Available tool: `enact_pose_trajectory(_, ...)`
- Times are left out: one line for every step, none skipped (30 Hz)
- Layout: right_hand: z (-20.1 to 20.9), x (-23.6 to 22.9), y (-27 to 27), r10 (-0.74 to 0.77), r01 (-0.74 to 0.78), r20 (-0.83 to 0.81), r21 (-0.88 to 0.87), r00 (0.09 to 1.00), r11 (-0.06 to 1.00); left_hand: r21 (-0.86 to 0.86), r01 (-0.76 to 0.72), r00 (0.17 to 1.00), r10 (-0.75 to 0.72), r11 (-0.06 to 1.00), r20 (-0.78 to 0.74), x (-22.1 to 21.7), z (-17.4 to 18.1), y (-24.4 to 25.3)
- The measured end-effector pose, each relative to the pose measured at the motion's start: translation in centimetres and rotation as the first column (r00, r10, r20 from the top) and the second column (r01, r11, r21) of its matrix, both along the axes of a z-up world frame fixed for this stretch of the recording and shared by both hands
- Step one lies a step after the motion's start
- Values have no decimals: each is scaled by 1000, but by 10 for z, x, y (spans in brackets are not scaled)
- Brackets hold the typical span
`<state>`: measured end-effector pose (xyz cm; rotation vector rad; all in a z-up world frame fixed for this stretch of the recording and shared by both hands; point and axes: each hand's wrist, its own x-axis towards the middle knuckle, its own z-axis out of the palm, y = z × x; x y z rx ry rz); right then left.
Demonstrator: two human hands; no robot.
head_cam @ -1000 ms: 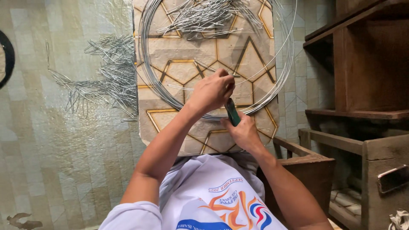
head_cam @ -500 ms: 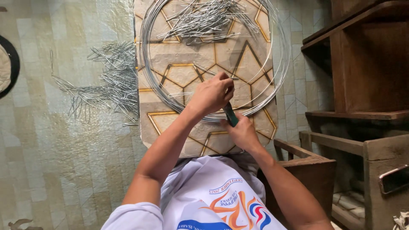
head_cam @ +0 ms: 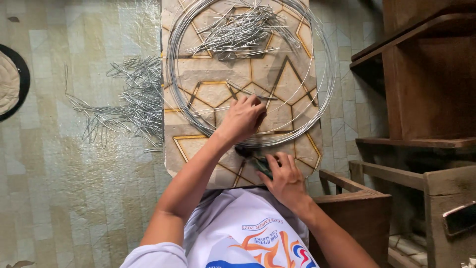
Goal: Cutting metal wire from a large coil into smaller segments using wire cutters
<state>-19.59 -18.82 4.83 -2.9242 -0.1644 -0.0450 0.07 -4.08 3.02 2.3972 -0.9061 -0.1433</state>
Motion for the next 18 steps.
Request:
enact_pose_trajectory(-6, -3, -3, 16, -16, 8, -19, 1000, 1000, 4, -4, 1000, 4, 1000, 28, -2, -1, -1)
enact_pose_trajectory(-13, -4, -7, 34, -33, 19, -37, 999, 999, 9, -10, 998, 10, 1000, 59, -3, -2, -2)
enact_pose_trajectory(-9, 3, -11, 38, -37, 25, -38, 999, 999, 8, -15, 998, 14, 1000, 64, -3, -5, -2)
enact_pose_trajectory(-6, 9, -15, 2, -3, 25, 16, 1000, 1000, 18, -6, 997, 4, 1000, 81, -5, -8, -2)
enact_pose_trajectory(-3, 15, -19, -33, 32, 24, 69, 999, 997, 27, 3, 995, -6, 1000, 97, -6, -12, -2)
enact_pose_trajectory(-2, 30, -26, -35, 33, 27, 69, 999, 997, 27, 5, 995, -7, 1000, 101, -7, -14, -2)
enact_pose_trajectory(-2, 45, -33, -49, 39, 114, 90, 992, 995, 19, 19, 994, -21, 1000, 106, -9, -16, -2)
enact_pose_trajectory(-2, 60, -40, -63, 41, 199, 112, 978, 993, 12, 31, 993, -32, 999, 111, -11, -19, -2)
enact_pose_trajectory(-5, 74, -45, -62, 40, 201, 112, 978, 993, 12, 30, 993, -31, 999, 114, -13, -19, -2)
enact_pose_trajectory(-8, 89, -49, -13, -5, 224, 81, 974, 997, 18, 37, 990, -39, 999, 133, -14, -19, -2)
enact_pose_trajectory(-11, 105, -53, 36, -49, 246, 48, 969, 998, 24, 43, 987, -46, 999, 153, -15, -18, -1)
enact_pose_trajectory(-16, 112, -55, 43, -57, 253, 50, 967, 997, 27, 35, 986, -39, 999, 160, -15, -21, 0)
enact_pose_trajectory(-22, 120, -57, 55, -72, 186, 86, 981, 994, 16, 51, 988, -53, 999, 142, -14, -25, 0)
enact_pose_trajectory(-27, 126, -58, 69, -83, 117, 123, 991, 989, 6, 67, 990, -67, 998, 121, -15, -28, 1)
enact_pose_trajectory(-37, 128, -63, 75, -91, 121, 126, 990, 988, 10, 60, 990, -61, 998, 125, -14, -23, 4)
enact_pose_trajectory(-48, 129, -68, 86, -114, 167, 170, 982, 979, -6, 62, 984, -60, 998, 169, -14, -19, 5)
enact_pose_trajectory(-59, 131, -74, 93, -140, 212, 214, 973, 967, -22, 65, 975, -59, 998, 213, -14, -15, 6)
enact_pose_trajectory(-64, 130, -74, 94, -141, 211, 216, 973, 966, -19, 64, 976, -58, 998, 211, -11, -7, 5)
